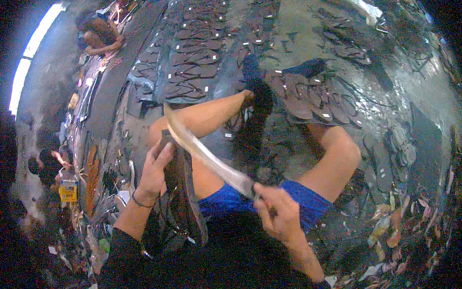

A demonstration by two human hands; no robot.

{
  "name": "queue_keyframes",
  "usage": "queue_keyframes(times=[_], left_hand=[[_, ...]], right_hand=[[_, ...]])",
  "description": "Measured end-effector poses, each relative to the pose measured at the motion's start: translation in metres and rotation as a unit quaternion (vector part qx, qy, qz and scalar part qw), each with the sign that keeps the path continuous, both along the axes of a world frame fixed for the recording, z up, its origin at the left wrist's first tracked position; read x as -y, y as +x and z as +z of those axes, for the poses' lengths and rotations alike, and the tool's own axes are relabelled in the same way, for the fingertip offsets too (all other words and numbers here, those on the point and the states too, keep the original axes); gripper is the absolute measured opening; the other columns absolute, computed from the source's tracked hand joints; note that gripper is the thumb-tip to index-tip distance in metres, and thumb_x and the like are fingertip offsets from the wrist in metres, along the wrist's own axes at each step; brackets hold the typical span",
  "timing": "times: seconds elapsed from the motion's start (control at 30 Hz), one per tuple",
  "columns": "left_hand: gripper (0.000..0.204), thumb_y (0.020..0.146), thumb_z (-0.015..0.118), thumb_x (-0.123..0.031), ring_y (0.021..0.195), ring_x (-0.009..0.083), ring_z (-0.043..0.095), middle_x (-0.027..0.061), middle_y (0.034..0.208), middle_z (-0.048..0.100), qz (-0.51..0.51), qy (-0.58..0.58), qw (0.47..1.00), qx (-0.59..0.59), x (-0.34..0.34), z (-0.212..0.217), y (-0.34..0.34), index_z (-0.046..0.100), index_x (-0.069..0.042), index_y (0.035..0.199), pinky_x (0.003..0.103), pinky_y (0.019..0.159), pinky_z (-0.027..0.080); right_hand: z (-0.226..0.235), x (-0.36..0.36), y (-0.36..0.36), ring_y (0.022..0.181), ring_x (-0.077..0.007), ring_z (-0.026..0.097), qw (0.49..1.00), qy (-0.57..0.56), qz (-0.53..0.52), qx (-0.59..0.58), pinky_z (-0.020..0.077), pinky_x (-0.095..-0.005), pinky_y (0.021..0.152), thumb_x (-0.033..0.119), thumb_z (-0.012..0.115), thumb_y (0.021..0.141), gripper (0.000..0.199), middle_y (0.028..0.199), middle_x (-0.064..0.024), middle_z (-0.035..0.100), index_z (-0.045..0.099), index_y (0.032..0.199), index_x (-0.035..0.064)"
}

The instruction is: The person sits on the floor and uses a knife to trim the edges of brown flip-flops. They repeatedly pick up sandals, scrape the sole edges with the blade, and place them back down among many others.

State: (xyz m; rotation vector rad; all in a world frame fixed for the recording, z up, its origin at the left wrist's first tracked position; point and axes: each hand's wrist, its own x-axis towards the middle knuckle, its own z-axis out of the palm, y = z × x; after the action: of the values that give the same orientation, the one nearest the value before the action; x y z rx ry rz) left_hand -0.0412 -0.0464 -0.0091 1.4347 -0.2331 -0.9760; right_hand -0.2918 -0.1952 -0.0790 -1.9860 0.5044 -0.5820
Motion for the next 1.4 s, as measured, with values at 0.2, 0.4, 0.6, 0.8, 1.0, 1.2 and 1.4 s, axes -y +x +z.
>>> queue_keyframes(times=[0.2, 0.4, 0.6, 0.8, 1.0, 1.2, 1.4], left_hand=[[0.030, 0.097, 0.052, -0.017, 0.103, 0.0100, 0.056, 0.0047, 0.114, 0.060, 0.022, 0.015, 0.999, -0.019, -0.016, -0.002, -0.022, 0.052, -0.001, 0.123, 0.025, 0.091, 0.045], [0.032, 0.094, 0.058, -0.020, 0.102, 0.0105, 0.055, 0.0044, 0.109, 0.062, -0.108, 0.003, 0.994, 0.010, -0.013, -0.008, -0.025, 0.055, 0.000, 0.119, 0.027, 0.091, 0.043], [0.033, 0.091, 0.064, -0.022, 0.099, 0.0116, 0.054, 0.0040, 0.106, 0.061, -0.187, 0.002, 0.982, 0.008, 0.011, 0.004, -0.032, 0.057, 0.000, 0.114, 0.030, 0.090, 0.044], [0.036, 0.088, 0.067, -0.024, 0.096, 0.0127, 0.054, 0.0044, 0.106, 0.061, -0.270, 0.028, 0.953, 0.133, 0.025, 0.008, -0.042, 0.057, -0.002, 0.115, 0.031, 0.088, 0.045], [0.035, 0.074, 0.079, -0.028, 0.083, 0.0178, 0.060, 0.0089, 0.093, 0.064, -0.303, 0.063, 0.869, 0.386, 0.054, 0.070, 0.006, 0.059, -0.001, 0.084, 0.032, 0.074, 0.047], [0.058, 0.076, 0.078, -0.020, 0.096, 0.0140, 0.056, 0.0092, 0.112, 0.059, -0.190, -0.076, 0.974, -0.102, -0.026, 0.009, -0.078, 0.051, -0.001, 0.123, 0.029, 0.085, 0.044], [0.036, 0.095, 0.052, -0.031, 0.098, 0.0197, 0.064, 0.0080, 0.112, 0.064, 0.153, -0.232, 0.913, -0.298, 0.065, -0.032, -0.067, 0.054, -0.006, 0.120, 0.034, 0.080, 0.054]], right_hand=[[-0.012, -0.018, -0.029, 0.064, -0.0191, 0.063, 0.995, 0.058, 0.049, -0.059, 0.0519, -0.0283, 0.057, 0.015, 0.078, 0.074, 0.032, 0.088, -0.0095, 0.069, 0.068, 0.103, 0.0059], [0.045, 0.030, 0.000, 0.064, -0.0228, 0.064, 0.990, -0.029, 0.085, -0.105, 0.0524, -0.0318, 0.058, 0.019, 0.076, 0.077, 0.030, 0.081, -0.0093, 0.068, 0.068, 0.103, 0.0068], [0.100, 0.068, 0.041, 0.069, -0.0302, 0.066, 0.963, 0.031, 0.183, -0.193, 0.0528, -0.0370, 0.062, 0.026, 0.069, 0.083, 0.026, 0.079, -0.0132, 0.068, 0.067, 0.101, 0.0062], [0.110, 0.089, 0.093, 0.071, -0.0335, 0.065, 0.918, 0.027, 0.324, -0.229, 0.0529, -0.0406, 0.064, 0.027, 0.064, 0.085, 0.026, 0.079, -0.0167, 0.067, 0.068, 0.103, 0.0075], [0.076, 0.086, 0.089, 0.084, -0.0073, 0.056, 0.903, 0.287, 0.319, 0.005, 0.0481, -0.0256, 0.071, 0.011, 0.056, 0.094, 0.043, 0.103, -0.0021, 0.066, 0.049, 0.135, 0.0056], [0.031, 0.035, 0.070, 0.080, -0.0060, 0.054, 0.905, 0.394, 0.148, 0.063, 0.0455, -0.0232, 0.071, 0.013, 0.056, 0.094, 0.040, 0.100, -0.0017, 0.065, 0.051, 0.133, 0.0032], [0.029, 0.029, 0.046, 0.073, -0.0041, 0.048, 0.956, 0.283, 0.029, 0.070, 0.0419, -0.0202, 0.065, 0.016, 0.057, 0.095, 0.039, 0.092, 0.0021, 0.061, 0.053, 0.132, 0.0029]])
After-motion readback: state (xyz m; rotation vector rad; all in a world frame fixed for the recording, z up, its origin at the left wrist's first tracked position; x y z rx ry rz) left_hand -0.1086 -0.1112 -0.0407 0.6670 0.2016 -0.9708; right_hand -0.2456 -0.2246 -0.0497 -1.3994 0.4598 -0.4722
